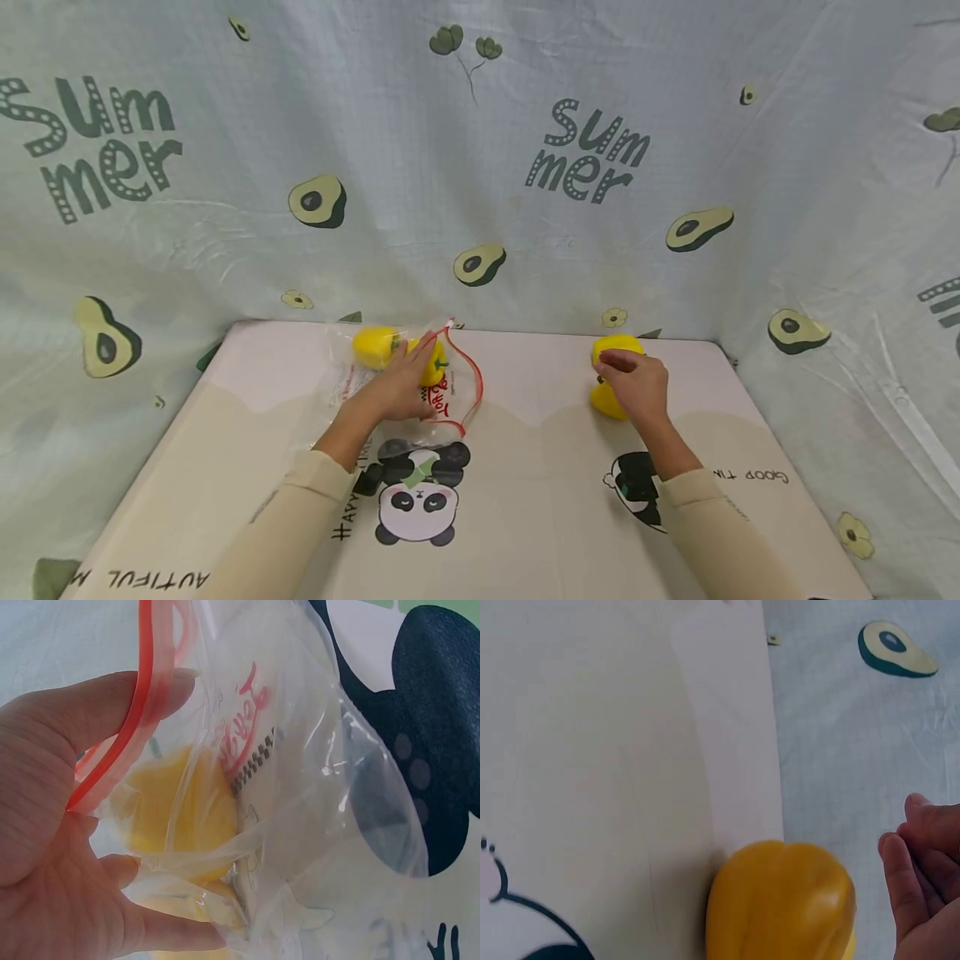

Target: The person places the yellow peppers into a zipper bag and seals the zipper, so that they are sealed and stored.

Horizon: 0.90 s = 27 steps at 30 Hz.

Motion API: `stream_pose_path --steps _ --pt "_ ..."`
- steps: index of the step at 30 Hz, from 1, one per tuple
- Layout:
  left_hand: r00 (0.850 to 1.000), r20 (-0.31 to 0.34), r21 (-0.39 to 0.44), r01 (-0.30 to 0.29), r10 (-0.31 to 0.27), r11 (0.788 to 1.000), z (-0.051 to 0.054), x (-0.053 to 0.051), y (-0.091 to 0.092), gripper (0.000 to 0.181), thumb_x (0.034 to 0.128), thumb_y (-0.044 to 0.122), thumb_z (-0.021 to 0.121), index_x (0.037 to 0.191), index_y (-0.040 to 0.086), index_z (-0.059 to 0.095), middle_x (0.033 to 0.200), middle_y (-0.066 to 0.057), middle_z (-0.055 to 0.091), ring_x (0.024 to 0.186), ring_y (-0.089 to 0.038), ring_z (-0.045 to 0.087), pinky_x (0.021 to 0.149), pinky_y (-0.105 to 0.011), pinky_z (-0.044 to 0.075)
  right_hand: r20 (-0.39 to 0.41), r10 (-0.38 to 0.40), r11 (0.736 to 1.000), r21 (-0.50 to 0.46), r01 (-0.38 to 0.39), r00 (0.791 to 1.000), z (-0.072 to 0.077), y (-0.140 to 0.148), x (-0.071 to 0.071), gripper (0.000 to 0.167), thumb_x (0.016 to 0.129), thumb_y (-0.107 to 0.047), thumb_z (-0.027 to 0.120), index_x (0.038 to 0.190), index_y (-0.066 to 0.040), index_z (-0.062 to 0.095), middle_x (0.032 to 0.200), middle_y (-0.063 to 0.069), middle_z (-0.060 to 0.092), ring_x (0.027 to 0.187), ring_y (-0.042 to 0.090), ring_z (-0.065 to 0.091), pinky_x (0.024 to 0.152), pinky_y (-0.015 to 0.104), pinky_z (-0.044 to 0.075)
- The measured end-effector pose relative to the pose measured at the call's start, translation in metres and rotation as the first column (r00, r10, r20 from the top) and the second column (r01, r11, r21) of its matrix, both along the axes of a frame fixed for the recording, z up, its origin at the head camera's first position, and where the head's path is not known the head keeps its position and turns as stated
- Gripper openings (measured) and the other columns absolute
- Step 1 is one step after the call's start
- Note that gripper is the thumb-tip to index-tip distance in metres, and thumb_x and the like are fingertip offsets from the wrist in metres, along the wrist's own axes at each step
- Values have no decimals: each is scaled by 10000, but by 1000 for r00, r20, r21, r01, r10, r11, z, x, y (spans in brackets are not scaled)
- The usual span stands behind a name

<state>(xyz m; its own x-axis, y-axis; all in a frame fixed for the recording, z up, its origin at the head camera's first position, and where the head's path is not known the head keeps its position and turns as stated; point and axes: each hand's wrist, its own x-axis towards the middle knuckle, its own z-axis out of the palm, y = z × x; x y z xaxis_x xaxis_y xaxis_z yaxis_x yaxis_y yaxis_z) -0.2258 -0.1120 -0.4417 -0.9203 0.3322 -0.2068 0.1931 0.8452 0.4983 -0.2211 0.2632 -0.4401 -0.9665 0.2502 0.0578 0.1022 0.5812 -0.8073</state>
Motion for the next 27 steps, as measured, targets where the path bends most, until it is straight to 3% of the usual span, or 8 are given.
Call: stream_pose_path --steps 8,15,22,27 --pt "1000 -2 19 -4 5 1000 -3 2 2 1181 821 190 874 1691 136 78 1790 -12 -4 1640 -424 -25 1271 -632 243 19 -36 999 12 36 999 1 19 6 342 1009 -144 685 1330 -26 694 1350 205 699 1272 376 668 1093 464 530" --pt "1000 -5 8 -9 9 1000 0 1 0 1198 809 193 887 1690 129 78 1790 -21 6 1644 -412 -21 1279 -615 236 47 -86 984 162 78 995 -7 36 9 502 979 -258 727 1418 -37 624 1461 213 624 1336 444 590 1097 528 532" --pt "1000 -10 17 9 -8 1000 -3 -1 -1 1199 814 195 883 1690 124 68 1790 -21 -4 1639 -432 -10 1289 -610 212 99 -38 997 64 32 994 -25 50 17 671 973 -281 741 1536 -27 478 1594 228 482 1455 441 486 1193 534 437" --pt "1000 -13 20 1 -1 1000 -2 -1 -2 1212 803 186 893 1691 133 70 1790 -17 5 1643 -418 -13 1293 -597 213 169 52 999 7 -54 984 -40 55 17 809 965 -289 754 1601 -3 343 1657 253 371 1529 438 382 1250 538 353"
